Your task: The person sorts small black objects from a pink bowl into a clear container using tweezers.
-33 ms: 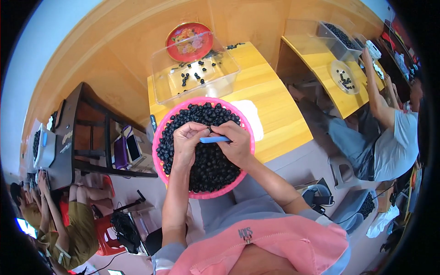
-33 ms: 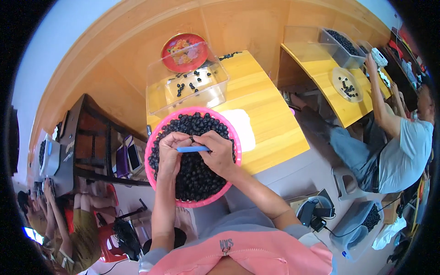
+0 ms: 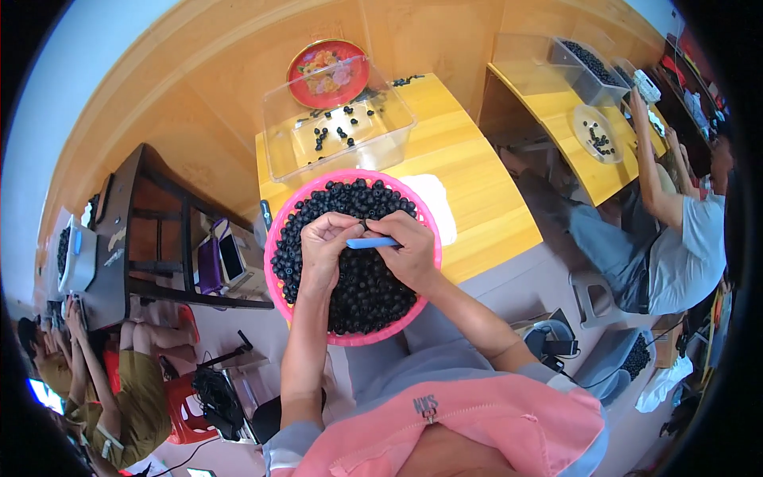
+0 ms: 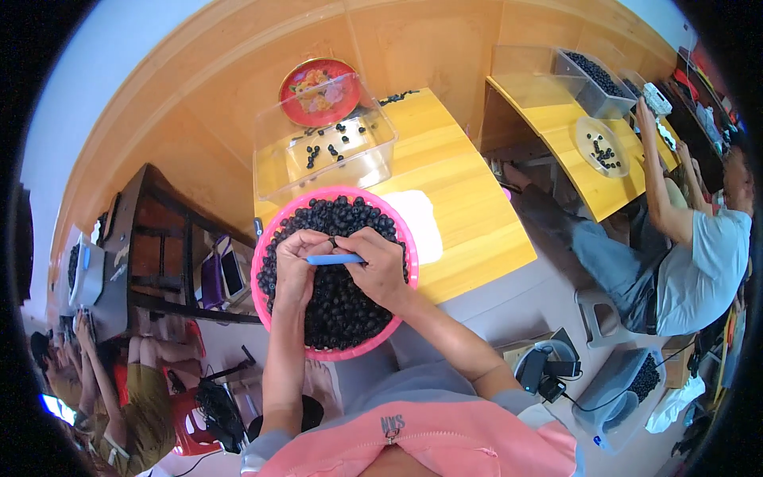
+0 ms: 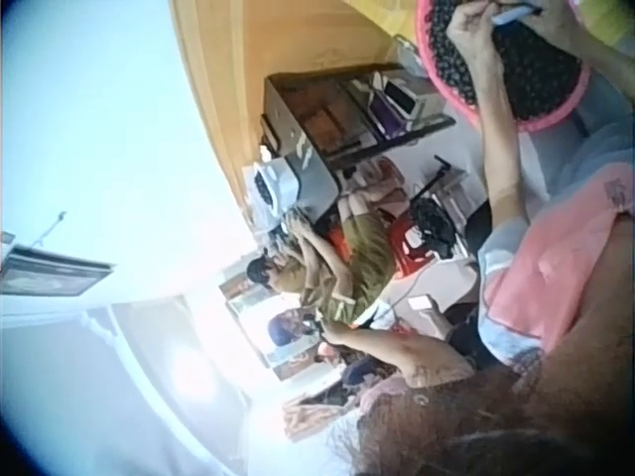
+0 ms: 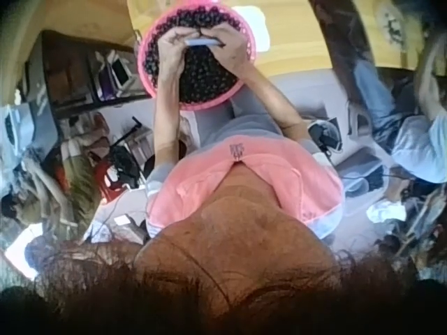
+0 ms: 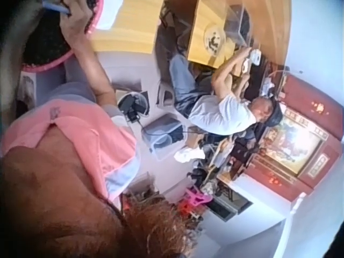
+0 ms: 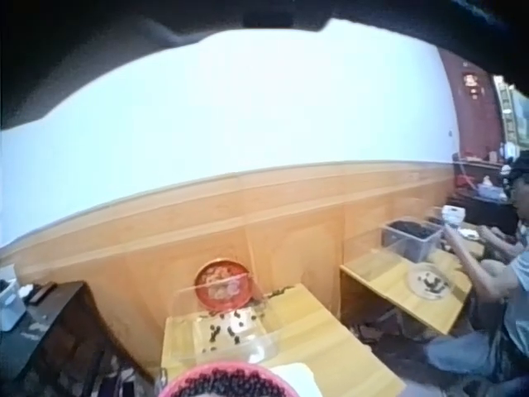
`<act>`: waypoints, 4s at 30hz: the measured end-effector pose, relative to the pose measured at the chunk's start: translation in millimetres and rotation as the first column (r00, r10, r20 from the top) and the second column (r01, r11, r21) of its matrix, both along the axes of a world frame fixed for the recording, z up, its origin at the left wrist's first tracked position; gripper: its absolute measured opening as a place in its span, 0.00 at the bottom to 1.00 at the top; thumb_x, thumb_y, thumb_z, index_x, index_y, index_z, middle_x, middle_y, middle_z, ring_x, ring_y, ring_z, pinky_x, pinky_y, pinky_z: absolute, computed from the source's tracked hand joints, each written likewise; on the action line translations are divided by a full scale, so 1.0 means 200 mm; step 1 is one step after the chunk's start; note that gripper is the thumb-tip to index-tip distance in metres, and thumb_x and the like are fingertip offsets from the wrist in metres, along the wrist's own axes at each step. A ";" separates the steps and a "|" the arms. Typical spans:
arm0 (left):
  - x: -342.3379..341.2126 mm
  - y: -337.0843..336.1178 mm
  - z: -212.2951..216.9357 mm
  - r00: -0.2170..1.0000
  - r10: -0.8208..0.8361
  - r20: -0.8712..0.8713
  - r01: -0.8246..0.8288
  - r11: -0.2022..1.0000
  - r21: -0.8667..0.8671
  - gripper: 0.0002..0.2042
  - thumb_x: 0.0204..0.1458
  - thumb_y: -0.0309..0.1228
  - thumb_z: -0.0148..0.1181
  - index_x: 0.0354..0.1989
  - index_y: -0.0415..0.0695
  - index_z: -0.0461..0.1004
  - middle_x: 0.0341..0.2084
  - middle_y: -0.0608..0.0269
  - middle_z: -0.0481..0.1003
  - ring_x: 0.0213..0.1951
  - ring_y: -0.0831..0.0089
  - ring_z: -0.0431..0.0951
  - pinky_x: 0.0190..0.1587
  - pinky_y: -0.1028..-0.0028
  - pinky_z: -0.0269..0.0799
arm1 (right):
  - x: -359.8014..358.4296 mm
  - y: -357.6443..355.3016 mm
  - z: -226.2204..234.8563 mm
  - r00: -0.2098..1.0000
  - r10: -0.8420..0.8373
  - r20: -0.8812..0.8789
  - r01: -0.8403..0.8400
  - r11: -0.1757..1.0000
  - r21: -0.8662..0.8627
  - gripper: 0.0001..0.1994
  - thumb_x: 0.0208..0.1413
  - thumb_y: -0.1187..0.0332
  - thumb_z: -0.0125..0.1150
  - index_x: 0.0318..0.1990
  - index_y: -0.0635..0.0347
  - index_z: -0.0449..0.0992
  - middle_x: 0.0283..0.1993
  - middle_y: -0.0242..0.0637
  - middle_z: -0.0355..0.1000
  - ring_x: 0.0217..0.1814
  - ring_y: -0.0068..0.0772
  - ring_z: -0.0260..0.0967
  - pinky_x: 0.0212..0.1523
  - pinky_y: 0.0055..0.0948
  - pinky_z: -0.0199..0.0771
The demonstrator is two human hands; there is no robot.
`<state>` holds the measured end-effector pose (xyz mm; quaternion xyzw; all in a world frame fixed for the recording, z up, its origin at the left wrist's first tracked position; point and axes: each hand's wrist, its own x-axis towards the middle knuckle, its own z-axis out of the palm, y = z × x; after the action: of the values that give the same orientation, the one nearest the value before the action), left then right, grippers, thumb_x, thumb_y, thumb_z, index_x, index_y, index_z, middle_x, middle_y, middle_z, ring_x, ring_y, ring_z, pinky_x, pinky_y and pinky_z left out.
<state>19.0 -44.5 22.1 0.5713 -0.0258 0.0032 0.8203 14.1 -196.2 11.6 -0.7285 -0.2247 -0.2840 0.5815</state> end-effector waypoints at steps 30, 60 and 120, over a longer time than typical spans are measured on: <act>0.01 -0.01 0.01 0.999 -0.041 0.009 0.042 0.997 -0.062 0.04 0.46 0.16 0.61 0.29 0.36 0.74 0.26 0.59 0.76 0.27 0.75 0.78 0.32 0.79 0.73 | 0.01 0.01 0.00 0.999 -0.017 0.029 0.017 1.000 -0.007 0.08 0.42 0.80 0.64 0.30 0.61 0.72 0.28 0.38 0.69 0.27 0.37 0.70 0.23 0.30 0.69; -0.15 0.56 0.14 0.855 0.492 0.161 -0.432 0.850 -0.301 0.07 0.48 0.18 0.59 0.36 0.38 0.75 0.32 0.58 0.77 0.32 0.75 0.78 0.36 0.81 0.76 | 0.01 0.00 0.01 0.998 -0.048 -0.051 0.049 0.999 0.016 0.08 0.41 0.82 0.66 0.27 0.63 0.73 0.24 0.32 0.68 0.22 0.19 0.60 0.22 0.18 0.60; 0.46 0.28 0.41 0.863 0.201 0.463 -0.496 0.506 0.705 0.10 0.45 0.27 0.63 0.36 0.39 0.79 0.26 0.53 0.79 0.27 0.70 0.78 0.35 0.72 0.72 | 0.01 -0.02 0.03 0.992 -0.025 -0.124 0.035 0.996 0.082 0.07 0.43 0.80 0.66 0.27 0.63 0.73 0.22 0.31 0.66 0.22 0.19 0.60 0.23 0.18 0.59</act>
<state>111.6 10.7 104.5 0.8633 -0.0403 0.2520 0.4355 16.7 -199.8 16.8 -0.7227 -0.1653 -0.2565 0.6201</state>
